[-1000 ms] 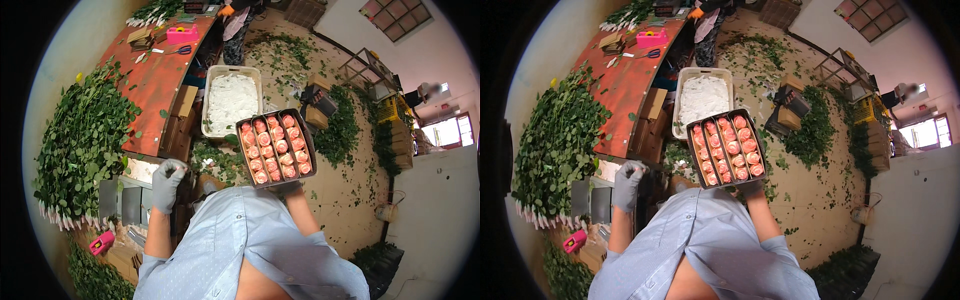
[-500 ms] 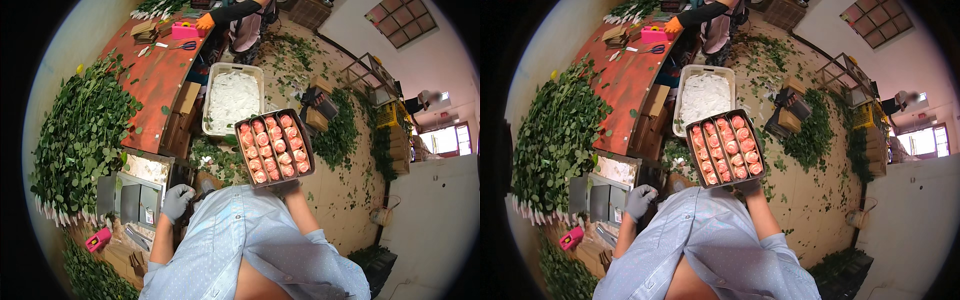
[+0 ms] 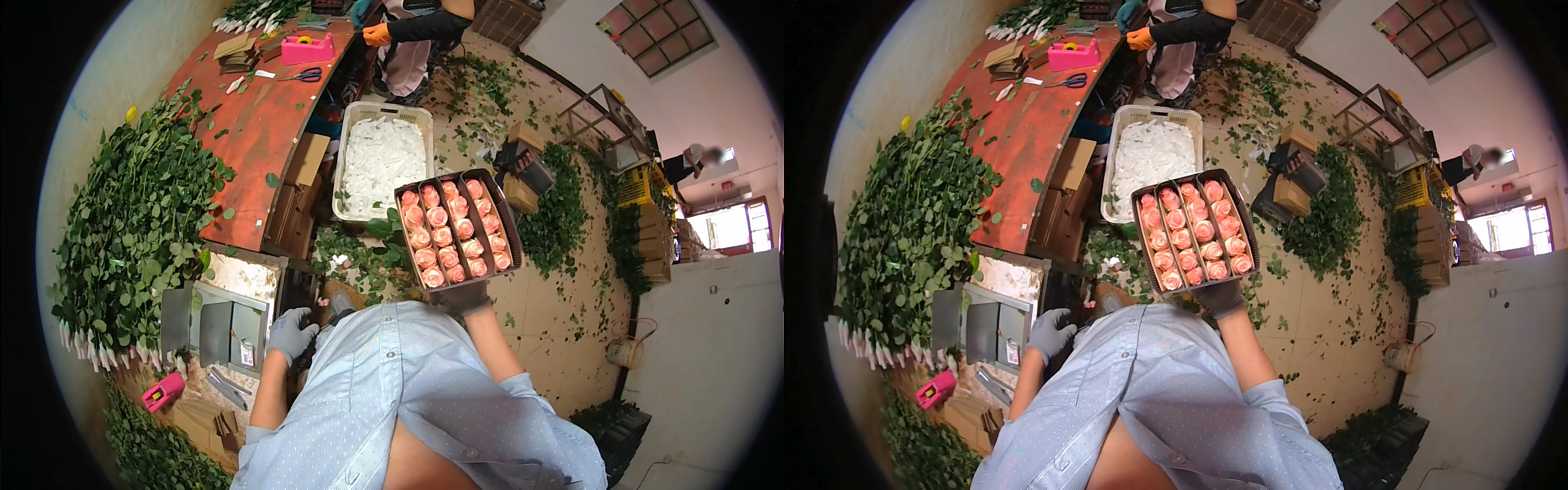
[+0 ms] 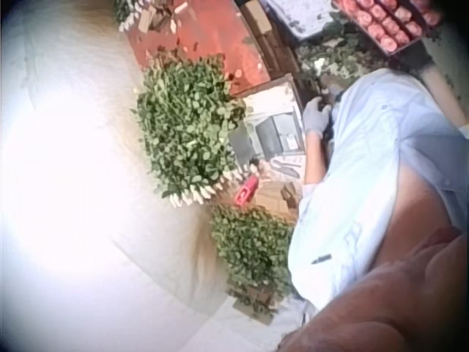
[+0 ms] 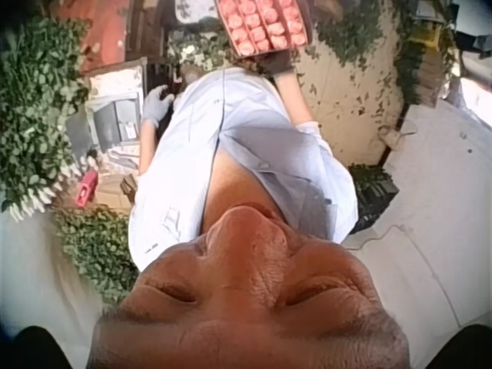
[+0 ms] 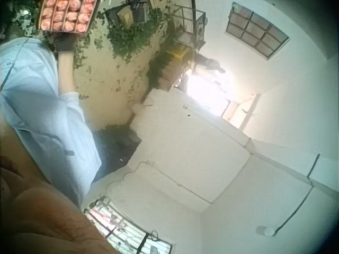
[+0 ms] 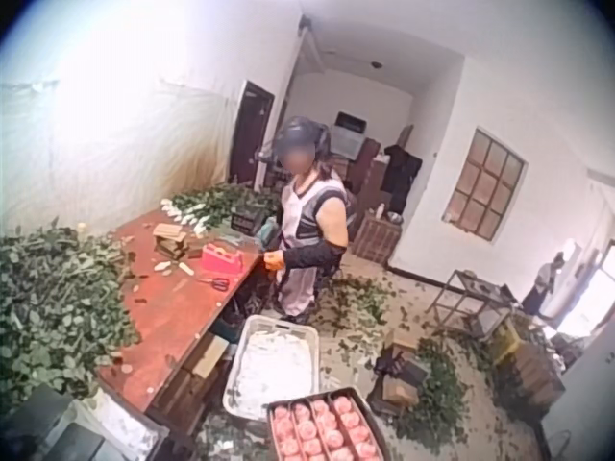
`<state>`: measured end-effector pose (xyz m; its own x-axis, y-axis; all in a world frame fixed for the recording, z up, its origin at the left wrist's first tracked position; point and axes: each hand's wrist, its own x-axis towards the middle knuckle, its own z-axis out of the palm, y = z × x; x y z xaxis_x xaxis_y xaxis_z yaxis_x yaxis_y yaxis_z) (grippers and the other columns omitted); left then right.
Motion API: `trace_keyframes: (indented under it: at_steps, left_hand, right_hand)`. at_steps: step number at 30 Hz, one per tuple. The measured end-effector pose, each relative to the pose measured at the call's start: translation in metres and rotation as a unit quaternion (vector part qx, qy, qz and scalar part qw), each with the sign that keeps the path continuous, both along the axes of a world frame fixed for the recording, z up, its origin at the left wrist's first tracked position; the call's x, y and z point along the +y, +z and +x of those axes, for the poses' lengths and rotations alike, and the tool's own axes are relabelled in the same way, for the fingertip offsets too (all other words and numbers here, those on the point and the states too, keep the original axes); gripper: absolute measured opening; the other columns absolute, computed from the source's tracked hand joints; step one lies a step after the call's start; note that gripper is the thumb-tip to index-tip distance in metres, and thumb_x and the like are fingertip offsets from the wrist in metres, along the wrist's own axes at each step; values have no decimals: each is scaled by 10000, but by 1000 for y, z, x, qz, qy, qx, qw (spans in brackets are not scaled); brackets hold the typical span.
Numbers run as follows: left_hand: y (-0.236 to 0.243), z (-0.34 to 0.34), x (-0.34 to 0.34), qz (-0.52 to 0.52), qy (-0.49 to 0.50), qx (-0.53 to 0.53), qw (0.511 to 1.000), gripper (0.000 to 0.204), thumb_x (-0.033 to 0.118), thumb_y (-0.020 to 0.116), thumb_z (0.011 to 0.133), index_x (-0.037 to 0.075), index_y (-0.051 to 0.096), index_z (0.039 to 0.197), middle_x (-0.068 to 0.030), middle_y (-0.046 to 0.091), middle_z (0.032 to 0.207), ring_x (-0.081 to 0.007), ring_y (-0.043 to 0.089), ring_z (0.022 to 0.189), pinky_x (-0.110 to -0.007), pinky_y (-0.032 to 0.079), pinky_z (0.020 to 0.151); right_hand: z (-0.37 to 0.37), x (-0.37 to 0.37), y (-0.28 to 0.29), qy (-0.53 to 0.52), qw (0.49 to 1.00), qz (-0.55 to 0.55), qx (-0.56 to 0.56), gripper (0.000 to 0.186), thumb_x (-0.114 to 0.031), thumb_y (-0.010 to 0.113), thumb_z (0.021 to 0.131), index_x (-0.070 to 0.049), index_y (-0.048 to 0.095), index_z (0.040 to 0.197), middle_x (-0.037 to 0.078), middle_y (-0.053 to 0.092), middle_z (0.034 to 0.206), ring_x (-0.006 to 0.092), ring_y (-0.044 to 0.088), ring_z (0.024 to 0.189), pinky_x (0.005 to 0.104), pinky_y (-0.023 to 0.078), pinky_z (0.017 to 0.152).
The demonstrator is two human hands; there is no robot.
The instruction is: The person arranges artificial flowers into a black rectangular container, placing stems into slots and adjusting their positions. They handle the container and flowers repeatedly, occasionally opening and closing the container lid.
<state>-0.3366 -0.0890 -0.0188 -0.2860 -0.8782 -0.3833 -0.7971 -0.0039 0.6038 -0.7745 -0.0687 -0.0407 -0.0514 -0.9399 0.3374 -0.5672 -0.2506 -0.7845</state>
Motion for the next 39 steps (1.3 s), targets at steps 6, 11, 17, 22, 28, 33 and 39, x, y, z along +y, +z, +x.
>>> trace_keyframes:
  at_steps: [6, 11, 17, 22, 28, 33, 39]
  left_hand:
    - [22, -9, -9, 48, 63, -17, 997, 265, 231, 750, 896, 15, 660, 772, -160, 710, 804, -311, 707, 782, -428, 531, 708]
    - [62, -32, -22, 15, 132, 85, 988, 196, 171, 723, 929, 3, 676, 840, -94, 694, 762, -207, 699, 752, -360, 535, 684]
    - [113, -86, -49, -121, 117, 272, 947, 246, 136, 702, 968, -30, 728, 1148, -61, 742, 984, -88, 655, 882, -258, 534, 811]
    - [192, -124, -62, -244, -21, 281, 928, 267, 107, 747, 876, 32, 758, 1132, -104, 672, 952, -237, 656, 909, -323, 519, 841]
    - [183, -140, -74, -300, -51, 177, 936, 247, 169, 786, 817, 101, 780, 1054, -202, 569, 1379, -374, 499, 1302, -475, 373, 1116]
    - [173, -135, -72, -290, -45, 191, 937, 228, 124, 758, 817, 109, 774, 1044, -223, 525, 1450, -394, 457, 1351, -486, 341, 1148]
    - [147, -127, -78, -244, -14, 157, 957, 267, 151, 728, 849, 99, 767, 1108, -238, 457, 1518, -438, 398, 1406, -501, 302, 1191]
  right_hand:
    - [9, 0, 29, 6, 987, 127, 97, 602, -272, 459, 1062, -92, 255, 1599, 73, 390, 1626, 231, 478, 1415, 363, 591, 953]
    - [12, -4, 40, -8, 973, 33, 228, 583, -323, 422, 1081, -108, 273, 1601, 77, 388, 1630, 240, 475, 1426, 388, 599, 975]
    - [20, -10, 39, 17, 997, 55, 51, 550, -363, 387, 1098, -103, 350, 1582, 94, 447, 1595, 274, 493, 1419, 426, 563, 1048]
    - [28, -17, 42, 50, 990, 50, 121, 517, -182, 533, 1039, -57, 429, 1530, 116, 526, 1535, 248, 554, 1363, 393, 508, 1101]
    - [29, -15, 21, 89, 821, 157, -542, 466, -74, 545, 1001, -30, 512, 1464, 137, 568, 1484, 274, 566, 1334, 379, 480, 1113]
    - [27, -12, 16, -10, 590, 209, -780, 469, -272, 454, 1055, -5, 543, 1431, 157, 609, 1425, 303, 588, 1295, 470, 464, 1120]
    - [35, -12, 26, -74, 658, 218, -717, 414, -285, 420, 1047, -39, 625, 1310, 103, 672, 1309, 250, 627, 1219, 415, 519, 1033]
